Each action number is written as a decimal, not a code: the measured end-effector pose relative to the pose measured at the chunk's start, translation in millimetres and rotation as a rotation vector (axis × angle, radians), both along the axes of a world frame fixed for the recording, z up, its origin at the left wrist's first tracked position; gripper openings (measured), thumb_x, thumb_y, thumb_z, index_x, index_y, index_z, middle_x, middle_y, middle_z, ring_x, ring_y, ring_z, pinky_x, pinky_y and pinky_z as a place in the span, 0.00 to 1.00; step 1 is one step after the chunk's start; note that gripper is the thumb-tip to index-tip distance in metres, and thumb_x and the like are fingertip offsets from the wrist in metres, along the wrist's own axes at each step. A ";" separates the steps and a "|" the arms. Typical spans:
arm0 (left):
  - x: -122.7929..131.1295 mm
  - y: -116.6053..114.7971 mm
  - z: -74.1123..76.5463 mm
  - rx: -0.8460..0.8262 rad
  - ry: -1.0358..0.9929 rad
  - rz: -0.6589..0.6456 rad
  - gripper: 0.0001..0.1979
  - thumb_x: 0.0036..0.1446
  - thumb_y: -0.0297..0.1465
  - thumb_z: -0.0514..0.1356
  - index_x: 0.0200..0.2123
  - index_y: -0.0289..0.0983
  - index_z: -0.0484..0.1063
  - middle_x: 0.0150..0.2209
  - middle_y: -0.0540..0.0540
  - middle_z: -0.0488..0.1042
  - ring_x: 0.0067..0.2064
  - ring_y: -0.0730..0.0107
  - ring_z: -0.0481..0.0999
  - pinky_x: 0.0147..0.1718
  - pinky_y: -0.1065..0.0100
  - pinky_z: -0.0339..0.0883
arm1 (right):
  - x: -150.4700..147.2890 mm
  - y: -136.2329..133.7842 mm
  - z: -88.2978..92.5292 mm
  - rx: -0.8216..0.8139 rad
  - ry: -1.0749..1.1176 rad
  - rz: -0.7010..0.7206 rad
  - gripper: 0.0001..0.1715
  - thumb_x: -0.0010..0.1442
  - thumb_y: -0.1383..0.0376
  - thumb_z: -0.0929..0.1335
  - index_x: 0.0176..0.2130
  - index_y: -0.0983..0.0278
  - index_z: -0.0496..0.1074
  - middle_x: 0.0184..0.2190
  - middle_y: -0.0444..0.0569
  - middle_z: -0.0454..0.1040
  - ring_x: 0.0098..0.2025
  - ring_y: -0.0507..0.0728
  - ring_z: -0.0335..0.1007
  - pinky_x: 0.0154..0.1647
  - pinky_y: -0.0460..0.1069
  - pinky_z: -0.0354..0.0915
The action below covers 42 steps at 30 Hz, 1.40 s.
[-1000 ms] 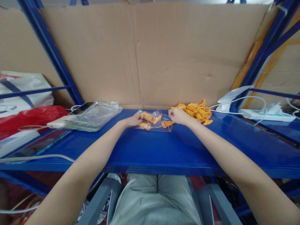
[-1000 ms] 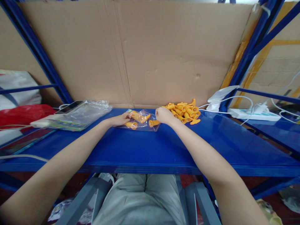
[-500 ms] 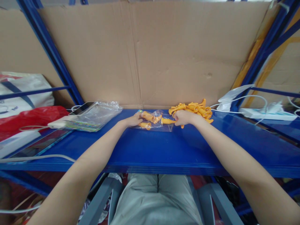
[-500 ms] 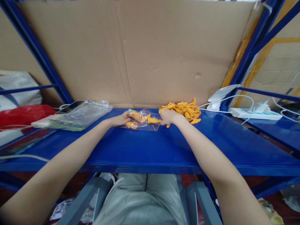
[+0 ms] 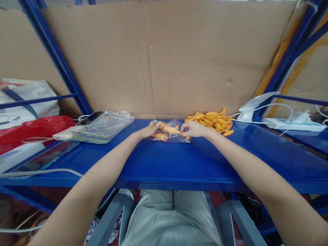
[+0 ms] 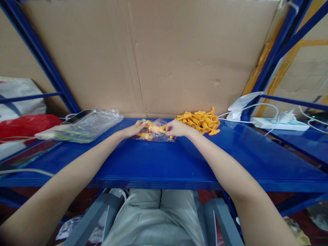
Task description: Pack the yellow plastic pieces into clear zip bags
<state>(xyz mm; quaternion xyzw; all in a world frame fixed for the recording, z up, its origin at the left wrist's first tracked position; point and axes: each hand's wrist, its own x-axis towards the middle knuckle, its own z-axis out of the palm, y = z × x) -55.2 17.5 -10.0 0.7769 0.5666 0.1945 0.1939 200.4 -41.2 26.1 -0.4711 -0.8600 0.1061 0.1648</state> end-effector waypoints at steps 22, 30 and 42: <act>7.2 7.8 -7.0 0.222 -0.418 -0.123 0.22 0.60 0.43 0.55 0.52 0.37 0.67 0.57 0.38 0.70 0.60 0.56 0.68 0.58 0.53 0.61 | -9.0 18.4 -24.9 0.034 0.419 -0.093 0.05 0.48 0.75 0.69 0.28 0.66 0.74 0.30 0.46 0.77 0.35 0.54 0.74 0.41 0.48 0.67; 24.9 -8.5 4.9 0.482 -0.149 -0.255 0.06 0.55 0.30 0.58 0.32 0.36 0.75 0.54 0.40 0.74 0.59 0.59 0.69 0.61 0.55 0.57 | -12.7 17.0 -24.5 0.045 0.430 -0.054 0.03 0.50 0.73 0.70 0.27 0.66 0.75 0.31 0.48 0.79 0.35 0.55 0.74 0.41 0.49 0.68; 18.0 -2.7 -0.3 0.433 -0.089 -0.237 0.03 0.53 0.28 0.57 0.29 0.37 0.71 0.55 0.41 0.73 0.59 0.61 0.69 0.61 0.56 0.57 | -11.0 17.2 -27.5 0.012 0.421 -0.028 0.05 0.50 0.74 0.69 0.28 0.67 0.76 0.30 0.48 0.79 0.35 0.55 0.75 0.41 0.49 0.69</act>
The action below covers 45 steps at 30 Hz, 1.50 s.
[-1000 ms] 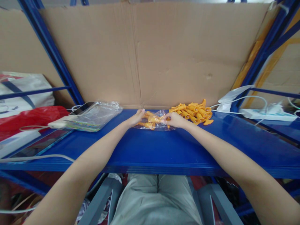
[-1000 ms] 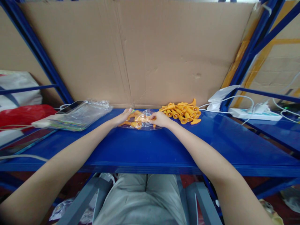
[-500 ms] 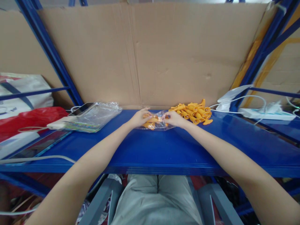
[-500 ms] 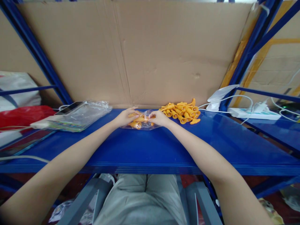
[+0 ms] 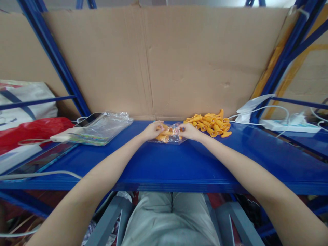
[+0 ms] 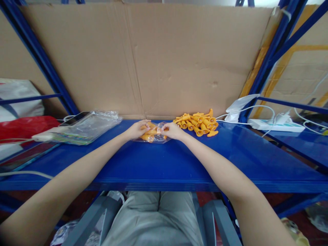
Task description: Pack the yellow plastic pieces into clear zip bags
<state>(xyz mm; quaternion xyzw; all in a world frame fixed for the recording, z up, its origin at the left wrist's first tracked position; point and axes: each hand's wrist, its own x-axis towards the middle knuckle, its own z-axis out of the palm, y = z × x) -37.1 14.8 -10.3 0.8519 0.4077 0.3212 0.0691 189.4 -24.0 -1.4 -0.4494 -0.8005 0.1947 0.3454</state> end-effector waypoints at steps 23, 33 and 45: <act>8.7 -7.3 1.7 -0.545 -0.527 0.218 0.10 0.65 0.37 0.49 0.41 0.37 0.64 0.44 0.40 0.77 0.46 0.62 0.78 0.44 0.61 0.72 | -23.8 -7.7 -14.5 -0.275 0.294 -0.045 0.17 0.57 0.77 0.66 0.45 0.68 0.75 0.41 0.53 0.78 0.26 0.51 0.72 0.34 0.53 0.74; 8.1 -2.2 -2.6 -0.233 -0.276 0.308 0.09 0.59 0.29 0.53 0.41 0.38 0.71 0.46 0.44 0.78 0.51 0.62 0.76 0.51 0.64 0.68 | -26.8 -9.5 -18.1 -0.329 0.447 0.115 0.12 0.53 0.78 0.69 0.37 0.66 0.75 0.42 0.51 0.79 0.44 0.53 0.75 0.52 0.52 0.68; -10.9 6.8 0.1 -0.157 -0.059 0.421 0.12 0.56 0.29 0.55 0.42 0.37 0.74 0.47 0.44 0.78 0.49 0.61 0.76 0.49 0.66 0.68 | 5.4 17.5 -5.2 -0.019 0.311 -0.179 0.17 0.54 0.75 0.60 0.33 0.66 0.77 0.31 0.49 0.79 0.32 0.54 0.75 0.39 0.50 0.71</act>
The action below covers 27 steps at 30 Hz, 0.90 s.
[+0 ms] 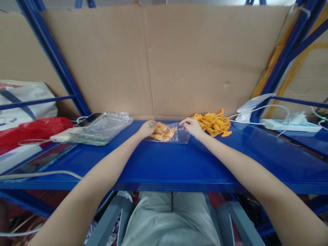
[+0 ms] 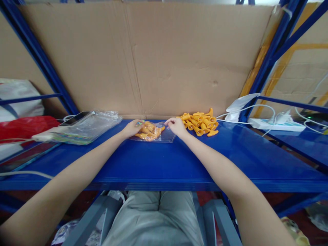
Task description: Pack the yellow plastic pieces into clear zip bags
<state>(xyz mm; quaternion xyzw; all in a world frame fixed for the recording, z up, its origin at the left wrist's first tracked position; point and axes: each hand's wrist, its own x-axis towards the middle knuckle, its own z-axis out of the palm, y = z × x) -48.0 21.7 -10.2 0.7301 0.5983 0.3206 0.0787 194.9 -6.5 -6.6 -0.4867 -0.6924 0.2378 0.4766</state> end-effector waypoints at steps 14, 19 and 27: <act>-28.3 19.4 -2.8 -0.012 0.022 0.226 0.12 0.57 0.32 0.56 0.42 0.37 0.75 0.43 0.40 0.80 0.47 0.58 0.78 0.45 0.66 0.70 | 37.4 -4.0 -5.1 0.064 -1.010 -0.257 0.21 0.63 0.64 0.61 0.54 0.66 0.68 0.57 0.60 0.70 0.59 0.68 0.63 0.57 0.65 0.56; -23.0 13.1 -1.6 -0.011 0.102 0.256 0.14 0.59 0.28 0.53 0.46 0.36 0.74 0.47 0.37 0.78 0.50 0.55 0.77 0.48 0.63 0.68 | 28.6 -8.3 -1.0 0.113 -1.056 -0.340 0.23 0.62 0.62 0.63 0.54 0.70 0.66 0.53 0.65 0.71 0.58 0.69 0.62 0.57 0.64 0.54; -21.4 8.4 0.5 -0.012 0.189 0.249 0.15 0.60 0.29 0.52 0.47 0.36 0.73 0.47 0.39 0.79 0.50 0.57 0.77 0.47 0.66 0.68 | 34.5 -2.1 -12.2 0.165 -0.993 -0.284 0.24 0.65 0.58 0.60 0.57 0.65 0.66 0.62 0.60 0.64 0.63 0.68 0.56 0.59 0.67 0.52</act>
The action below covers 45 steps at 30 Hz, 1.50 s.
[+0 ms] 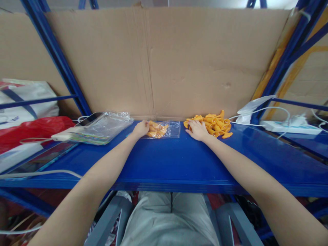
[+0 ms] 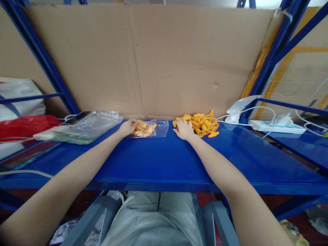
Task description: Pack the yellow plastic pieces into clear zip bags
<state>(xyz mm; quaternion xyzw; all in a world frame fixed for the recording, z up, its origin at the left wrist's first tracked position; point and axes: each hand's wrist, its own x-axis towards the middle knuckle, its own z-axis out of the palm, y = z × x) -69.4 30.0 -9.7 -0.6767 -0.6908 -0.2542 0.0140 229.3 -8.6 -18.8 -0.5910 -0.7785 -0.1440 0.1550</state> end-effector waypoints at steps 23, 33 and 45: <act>3.0 -7.4 5.8 -0.044 0.049 -0.023 0.16 0.63 0.28 0.50 0.50 0.34 0.71 0.49 0.39 0.77 0.52 0.58 0.76 0.48 0.68 0.67 | -3.6 2.3 2.1 -0.037 -0.169 0.125 0.23 0.68 0.65 0.57 0.53 0.64 0.75 0.50 0.59 0.74 0.58 0.65 0.61 0.63 0.70 0.40; 0.9 -4.2 4.5 -0.045 0.057 -0.018 0.16 0.63 0.28 0.51 0.50 0.35 0.72 0.50 0.41 0.77 0.52 0.62 0.76 0.48 0.71 0.66 | -18.0 -12.8 5.9 0.141 -0.175 0.451 0.22 0.65 0.65 0.59 0.32 0.66 0.79 0.34 0.55 0.77 0.41 0.59 0.66 0.54 0.60 0.49; -17.7 6.4 4.7 -0.062 0.010 0.113 0.16 0.63 0.28 0.50 0.50 0.33 0.71 0.49 0.36 0.77 0.51 0.56 0.76 0.47 0.66 0.68 | -16.7 -11.6 7.3 0.137 -0.048 0.698 0.21 0.64 0.64 0.61 0.23 0.65 0.74 0.26 0.51 0.75 0.35 0.55 0.67 0.45 0.52 0.55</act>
